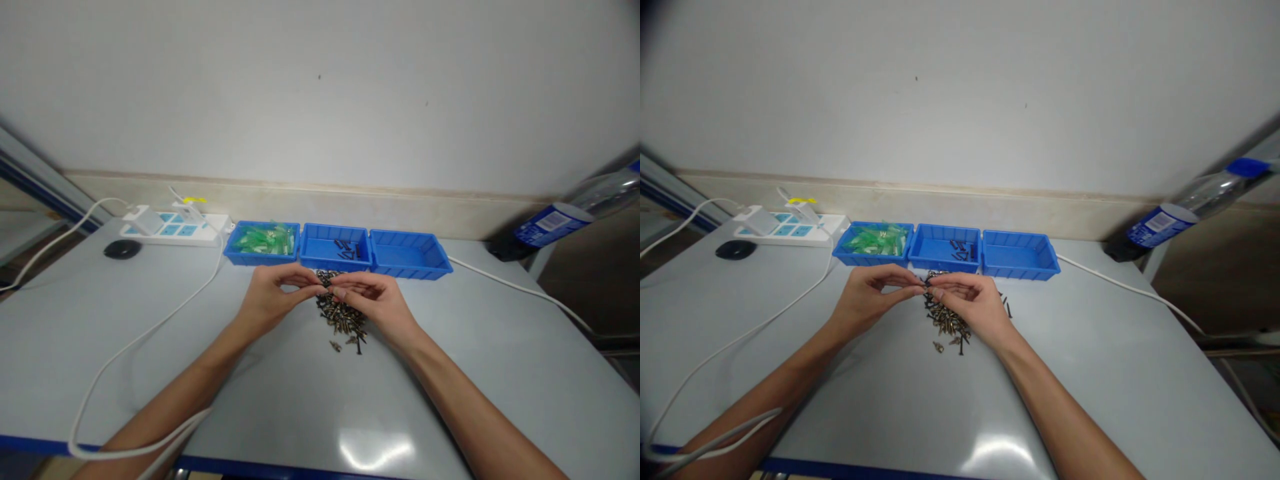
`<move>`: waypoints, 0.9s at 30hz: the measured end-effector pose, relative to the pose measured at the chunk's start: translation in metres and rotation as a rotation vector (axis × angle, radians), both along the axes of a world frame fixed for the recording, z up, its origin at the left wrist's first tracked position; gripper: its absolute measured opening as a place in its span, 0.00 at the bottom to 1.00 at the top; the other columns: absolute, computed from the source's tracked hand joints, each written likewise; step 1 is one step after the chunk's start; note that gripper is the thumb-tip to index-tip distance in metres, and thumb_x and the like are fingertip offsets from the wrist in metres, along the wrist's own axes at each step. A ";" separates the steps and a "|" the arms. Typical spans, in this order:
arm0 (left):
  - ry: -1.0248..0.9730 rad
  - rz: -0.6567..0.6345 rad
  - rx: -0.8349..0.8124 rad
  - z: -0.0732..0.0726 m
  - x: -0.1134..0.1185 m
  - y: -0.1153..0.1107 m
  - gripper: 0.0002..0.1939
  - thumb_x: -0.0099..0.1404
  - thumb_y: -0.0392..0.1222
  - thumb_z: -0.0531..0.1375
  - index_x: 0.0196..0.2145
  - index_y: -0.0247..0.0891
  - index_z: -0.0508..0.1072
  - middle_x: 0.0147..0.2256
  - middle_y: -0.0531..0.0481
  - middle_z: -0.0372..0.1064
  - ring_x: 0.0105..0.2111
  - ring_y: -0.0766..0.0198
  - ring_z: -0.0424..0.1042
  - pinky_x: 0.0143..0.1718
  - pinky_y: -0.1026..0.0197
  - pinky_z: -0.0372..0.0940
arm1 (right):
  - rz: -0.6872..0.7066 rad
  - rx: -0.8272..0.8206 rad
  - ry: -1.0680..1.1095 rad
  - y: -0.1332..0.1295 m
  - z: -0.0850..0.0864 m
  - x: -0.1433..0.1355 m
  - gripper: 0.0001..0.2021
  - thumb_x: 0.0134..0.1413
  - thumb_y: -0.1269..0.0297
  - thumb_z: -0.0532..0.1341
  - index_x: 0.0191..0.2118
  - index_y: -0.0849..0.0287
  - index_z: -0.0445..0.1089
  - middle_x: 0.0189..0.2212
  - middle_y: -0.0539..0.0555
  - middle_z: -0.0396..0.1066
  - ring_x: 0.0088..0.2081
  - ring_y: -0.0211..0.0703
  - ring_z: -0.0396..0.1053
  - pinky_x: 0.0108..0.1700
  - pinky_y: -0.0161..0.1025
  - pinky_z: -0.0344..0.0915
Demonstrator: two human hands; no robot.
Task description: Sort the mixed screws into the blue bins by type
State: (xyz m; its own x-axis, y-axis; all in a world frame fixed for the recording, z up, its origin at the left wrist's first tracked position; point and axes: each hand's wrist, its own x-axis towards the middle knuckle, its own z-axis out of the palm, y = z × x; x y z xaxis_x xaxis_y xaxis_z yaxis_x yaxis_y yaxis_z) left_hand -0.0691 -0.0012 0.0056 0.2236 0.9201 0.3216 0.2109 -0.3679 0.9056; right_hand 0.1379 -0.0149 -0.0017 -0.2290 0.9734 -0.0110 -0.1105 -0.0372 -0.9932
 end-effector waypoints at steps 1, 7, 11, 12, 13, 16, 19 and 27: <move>-0.010 -0.010 -0.015 0.000 0.000 0.000 0.10 0.57 0.44 0.72 0.30 0.35 0.80 0.30 0.48 0.81 0.30 0.61 0.81 0.36 0.63 0.78 | 0.001 -0.005 -0.005 0.000 0.000 0.000 0.11 0.46 0.58 0.74 0.37 0.54 0.82 0.32 0.54 0.82 0.34 0.44 0.79 0.43 0.45 0.76; -0.083 -0.027 -0.060 0.001 0.003 -0.002 0.13 0.56 0.48 0.72 0.30 0.34 0.79 0.30 0.46 0.81 0.30 0.59 0.81 0.36 0.61 0.79 | 0.038 -0.050 0.042 0.000 -0.002 0.000 0.12 0.46 0.59 0.74 0.38 0.54 0.81 0.32 0.54 0.81 0.34 0.44 0.79 0.42 0.44 0.75; -0.101 -0.025 -0.083 0.000 0.005 -0.002 0.13 0.56 0.47 0.73 0.29 0.34 0.79 0.29 0.47 0.81 0.30 0.59 0.81 0.36 0.61 0.79 | 0.052 -0.082 0.103 0.000 -0.006 0.000 0.12 0.47 0.59 0.74 0.39 0.54 0.81 0.33 0.53 0.82 0.36 0.43 0.79 0.44 0.44 0.74; -0.100 -0.027 -0.090 -0.001 0.005 -0.002 0.12 0.56 0.46 0.73 0.30 0.34 0.79 0.29 0.47 0.81 0.30 0.60 0.81 0.36 0.61 0.79 | 0.051 -0.089 0.116 0.000 -0.007 0.000 0.12 0.47 0.59 0.74 0.40 0.53 0.81 0.34 0.54 0.82 0.36 0.43 0.79 0.45 0.43 0.73; -0.099 -0.027 -0.098 -0.001 0.005 -0.002 0.11 0.56 0.45 0.73 0.30 0.34 0.79 0.30 0.47 0.81 0.30 0.60 0.81 0.36 0.61 0.79 | 0.051 -0.096 0.128 0.000 -0.008 0.000 0.12 0.48 0.60 0.74 0.40 0.53 0.81 0.35 0.54 0.82 0.37 0.43 0.79 0.45 0.43 0.73; -0.093 -0.025 -0.101 -0.002 0.006 -0.003 0.09 0.57 0.42 0.72 0.30 0.34 0.79 0.30 0.47 0.81 0.31 0.60 0.81 0.37 0.63 0.78 | 0.056 -0.116 0.150 0.001 -0.009 -0.001 0.13 0.47 0.60 0.74 0.41 0.53 0.81 0.37 0.54 0.82 0.38 0.42 0.79 0.46 0.42 0.73; -0.023 -0.023 -0.036 -0.001 0.005 -0.002 0.07 0.59 0.41 0.71 0.31 0.35 0.79 0.30 0.48 0.81 0.30 0.61 0.81 0.36 0.64 0.77 | 0.039 -0.124 0.141 0.001 -0.010 -0.001 0.12 0.47 0.60 0.74 0.40 0.54 0.81 0.34 0.54 0.82 0.37 0.42 0.79 0.46 0.42 0.73; 0.583 -0.022 0.444 -0.011 -0.011 0.008 0.11 0.69 0.39 0.60 0.47 0.39 0.78 0.44 0.44 0.80 0.43 0.56 0.79 0.47 0.53 0.73 | -0.134 -0.002 0.143 0.006 -0.011 0.002 0.15 0.49 0.61 0.73 0.45 0.51 0.80 0.47 0.55 0.80 0.47 0.48 0.78 0.59 0.51 0.68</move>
